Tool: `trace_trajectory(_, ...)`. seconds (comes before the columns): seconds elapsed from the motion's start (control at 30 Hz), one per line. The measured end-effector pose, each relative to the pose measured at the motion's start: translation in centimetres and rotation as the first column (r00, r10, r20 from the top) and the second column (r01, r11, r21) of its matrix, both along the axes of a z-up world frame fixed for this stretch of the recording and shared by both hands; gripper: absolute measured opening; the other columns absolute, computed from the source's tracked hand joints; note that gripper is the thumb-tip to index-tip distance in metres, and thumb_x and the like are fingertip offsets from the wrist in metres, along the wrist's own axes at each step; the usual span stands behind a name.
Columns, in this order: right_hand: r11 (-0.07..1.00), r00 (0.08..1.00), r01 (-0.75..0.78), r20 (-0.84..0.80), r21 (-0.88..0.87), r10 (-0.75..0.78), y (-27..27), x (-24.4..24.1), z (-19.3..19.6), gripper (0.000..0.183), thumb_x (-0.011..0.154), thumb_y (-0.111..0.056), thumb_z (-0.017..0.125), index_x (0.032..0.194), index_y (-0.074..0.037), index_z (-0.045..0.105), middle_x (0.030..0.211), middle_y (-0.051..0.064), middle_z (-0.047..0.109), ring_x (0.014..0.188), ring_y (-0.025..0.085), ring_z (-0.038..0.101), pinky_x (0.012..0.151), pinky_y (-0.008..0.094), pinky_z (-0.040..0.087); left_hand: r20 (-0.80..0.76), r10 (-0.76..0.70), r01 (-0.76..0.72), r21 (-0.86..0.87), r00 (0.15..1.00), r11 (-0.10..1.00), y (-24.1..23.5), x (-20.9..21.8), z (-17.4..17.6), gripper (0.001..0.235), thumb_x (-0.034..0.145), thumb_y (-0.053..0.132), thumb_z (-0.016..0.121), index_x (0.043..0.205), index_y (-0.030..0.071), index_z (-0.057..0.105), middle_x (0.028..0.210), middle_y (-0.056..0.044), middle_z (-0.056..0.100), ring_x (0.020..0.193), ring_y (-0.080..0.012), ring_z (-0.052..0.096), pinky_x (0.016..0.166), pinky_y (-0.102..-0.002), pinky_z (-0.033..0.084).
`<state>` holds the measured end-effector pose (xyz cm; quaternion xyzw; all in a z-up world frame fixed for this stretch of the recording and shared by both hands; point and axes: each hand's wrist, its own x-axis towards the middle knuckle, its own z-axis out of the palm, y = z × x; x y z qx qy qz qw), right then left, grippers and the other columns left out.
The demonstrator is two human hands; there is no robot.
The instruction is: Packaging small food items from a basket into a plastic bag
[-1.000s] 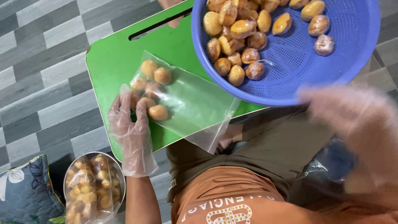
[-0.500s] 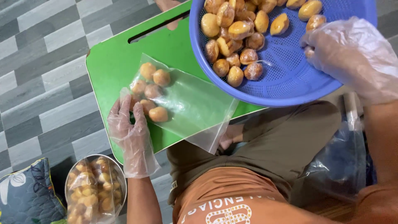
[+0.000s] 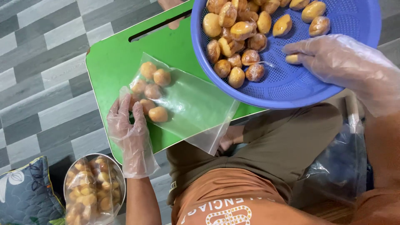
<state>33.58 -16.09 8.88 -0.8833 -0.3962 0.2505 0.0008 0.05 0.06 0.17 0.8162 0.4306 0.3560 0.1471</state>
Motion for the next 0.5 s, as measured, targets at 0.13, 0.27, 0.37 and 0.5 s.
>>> trace_trajectory(0.13, 0.96, 0.974, -0.209, 0.122, 0.187, 0.188, 0.0, -2.3, 2.3, 0.034, 0.09, -0.018, 0.05, 0.122, -0.012, 0.06, 0.128, 0.006, 0.058, 0.094, 0.027, 0.064, 0.08, 0.039, 0.053, -0.011, 0.016, -0.016, -0.012, 1.0, 1.0, -0.1, 0.1, 0.1, 0.027, 0.088, 0.008, 0.062, 0.112, -0.004, 0.063, 0.112, -0.021, 0.058, 0.091, -0.0273, 0.059, 0.075, -0.033, 0.049)
trace_trajectory(0.27, 0.865, 0.909, -0.394, -0.009, 0.31, 0.417, 1.4, -2.0, 0.6, 0.031, 0.075, -0.014, 0.056, 0.104, -0.016, 0.067, 0.111, -0.001, 0.066, 0.092, 0.03, 0.062, 0.083, 0.041, 0.048, 0.009, 0.011, -0.011, -0.037, 1.0, 0.999, -0.1, 0.1, 0.0, 0.028, 0.088, 0.008, 0.062, 0.114, -0.003, 0.062, 0.113, -0.02, 0.057, 0.093, -0.0267, 0.059, 0.078, -0.033, 0.048)
trace_trajectory(0.37, 0.797, 0.868, -0.477, 0.06, 0.371, 0.492, 1.8, -2.6, 0.1, 0.023, 0.079, -0.016, 0.054, 0.096, -0.009, 0.067, 0.106, 0.005, 0.067, 0.091, 0.033, 0.062, 0.079, 0.044, 0.047, 0.017, 0.004, -0.004, -0.044, 1.0, 0.999, -0.2, -0.1, -0.1, 0.027, 0.089, 0.009, 0.062, 0.114, -0.001, 0.062, 0.114, -0.02, 0.057, 0.092, -0.0261, 0.058, 0.077, -0.033, 0.048)
trace_trajectory(0.5, 0.949, 0.951, -0.309, 0.038, 0.062, 0.307, 1.8, -3.5, 1.6, 0.02, 0.078, -0.018, 0.055, 0.089, -0.01, 0.07, 0.096, 0.004, 0.069, 0.087, 0.029, 0.066, 0.08, 0.043, 0.049, 0.025, -0.008, 0.01, -0.049, 1.0, 0.999, -0.1, -0.3, -0.3, 0.028, 0.089, 0.01, 0.062, 0.114, -0.002, 0.062, 0.113, -0.021, 0.057, 0.092, -0.0265, 0.059, 0.076, -0.033, 0.049)
